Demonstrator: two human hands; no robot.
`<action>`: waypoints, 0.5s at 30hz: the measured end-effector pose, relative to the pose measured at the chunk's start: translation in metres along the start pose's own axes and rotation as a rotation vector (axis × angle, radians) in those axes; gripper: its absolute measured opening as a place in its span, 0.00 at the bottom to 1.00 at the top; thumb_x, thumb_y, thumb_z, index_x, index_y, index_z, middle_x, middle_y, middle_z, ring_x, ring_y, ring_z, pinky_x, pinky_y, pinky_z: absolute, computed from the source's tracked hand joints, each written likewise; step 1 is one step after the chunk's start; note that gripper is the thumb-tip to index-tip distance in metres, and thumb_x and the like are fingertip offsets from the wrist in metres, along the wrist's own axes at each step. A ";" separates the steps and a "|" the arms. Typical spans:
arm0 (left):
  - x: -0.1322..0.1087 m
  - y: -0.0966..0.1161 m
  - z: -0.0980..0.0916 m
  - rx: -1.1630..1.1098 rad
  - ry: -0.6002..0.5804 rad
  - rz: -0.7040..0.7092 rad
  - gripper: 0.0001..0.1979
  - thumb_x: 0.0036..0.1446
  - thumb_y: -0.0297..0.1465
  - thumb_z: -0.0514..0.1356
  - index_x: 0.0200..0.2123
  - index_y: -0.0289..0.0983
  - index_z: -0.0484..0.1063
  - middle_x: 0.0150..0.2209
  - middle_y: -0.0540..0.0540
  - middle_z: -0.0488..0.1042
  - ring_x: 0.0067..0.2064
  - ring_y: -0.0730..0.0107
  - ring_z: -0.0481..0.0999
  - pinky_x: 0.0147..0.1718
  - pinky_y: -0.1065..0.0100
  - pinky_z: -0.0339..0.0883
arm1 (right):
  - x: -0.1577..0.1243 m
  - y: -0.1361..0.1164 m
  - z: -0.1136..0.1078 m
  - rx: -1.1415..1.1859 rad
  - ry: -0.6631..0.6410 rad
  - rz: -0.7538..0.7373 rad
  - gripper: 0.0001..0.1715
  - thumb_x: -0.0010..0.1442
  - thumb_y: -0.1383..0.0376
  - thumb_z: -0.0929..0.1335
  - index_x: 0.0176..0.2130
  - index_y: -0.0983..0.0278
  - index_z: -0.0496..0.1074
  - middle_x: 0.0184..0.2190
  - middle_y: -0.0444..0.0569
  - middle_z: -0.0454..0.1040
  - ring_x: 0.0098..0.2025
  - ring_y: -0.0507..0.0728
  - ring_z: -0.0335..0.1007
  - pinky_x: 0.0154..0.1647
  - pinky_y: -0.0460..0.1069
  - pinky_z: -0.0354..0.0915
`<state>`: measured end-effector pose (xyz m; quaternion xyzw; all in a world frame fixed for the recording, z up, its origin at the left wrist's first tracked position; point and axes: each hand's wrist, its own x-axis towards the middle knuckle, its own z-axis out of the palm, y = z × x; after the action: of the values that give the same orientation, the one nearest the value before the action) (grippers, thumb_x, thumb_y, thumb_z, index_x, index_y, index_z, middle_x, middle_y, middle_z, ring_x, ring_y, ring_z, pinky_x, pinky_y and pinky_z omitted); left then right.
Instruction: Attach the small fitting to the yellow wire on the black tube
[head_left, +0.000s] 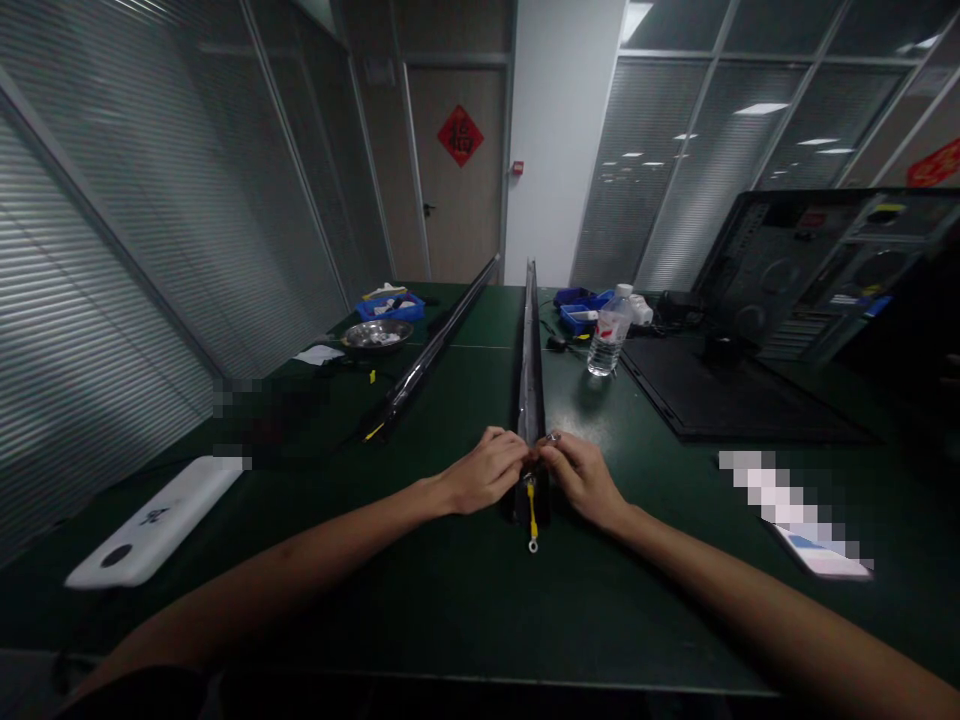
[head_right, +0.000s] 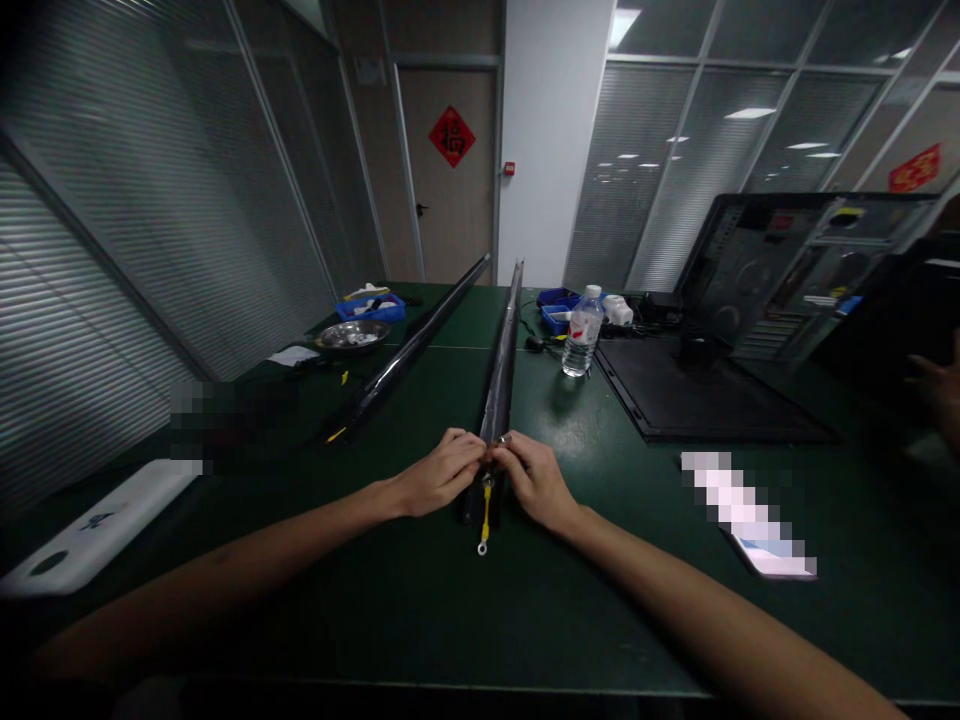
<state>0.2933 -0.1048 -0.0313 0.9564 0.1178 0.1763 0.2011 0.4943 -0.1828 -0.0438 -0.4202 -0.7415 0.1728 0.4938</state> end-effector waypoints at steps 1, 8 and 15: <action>0.000 0.000 0.000 0.003 0.001 0.000 0.10 0.70 0.25 0.47 0.43 0.36 0.67 0.43 0.44 0.72 0.49 0.61 0.69 0.55 0.57 0.55 | 0.000 0.000 0.000 0.002 -0.006 -0.005 0.16 0.74 0.62 0.61 0.37 0.62 0.74 0.31 0.46 0.72 0.32 0.55 0.69 0.35 0.49 0.63; 0.000 0.001 0.000 0.026 0.002 0.000 0.09 0.69 0.25 0.47 0.43 0.36 0.67 0.43 0.43 0.72 0.49 0.60 0.69 0.55 0.57 0.55 | -0.002 -0.003 0.001 -0.042 0.047 -0.006 0.15 0.74 0.62 0.62 0.37 0.63 0.73 0.31 0.47 0.71 0.32 0.55 0.68 0.34 0.49 0.63; 0.000 0.001 -0.001 0.023 -0.004 0.007 0.09 0.69 0.24 0.47 0.42 0.36 0.67 0.42 0.44 0.71 0.49 0.61 0.69 0.55 0.57 0.55 | -0.002 -0.004 0.002 -0.058 0.048 0.021 0.16 0.73 0.61 0.63 0.35 0.63 0.73 0.29 0.46 0.70 0.29 0.54 0.66 0.31 0.49 0.62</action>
<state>0.2932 -0.1055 -0.0302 0.9594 0.1161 0.1736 0.1896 0.4908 -0.1861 -0.0435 -0.4459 -0.7297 0.1465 0.4972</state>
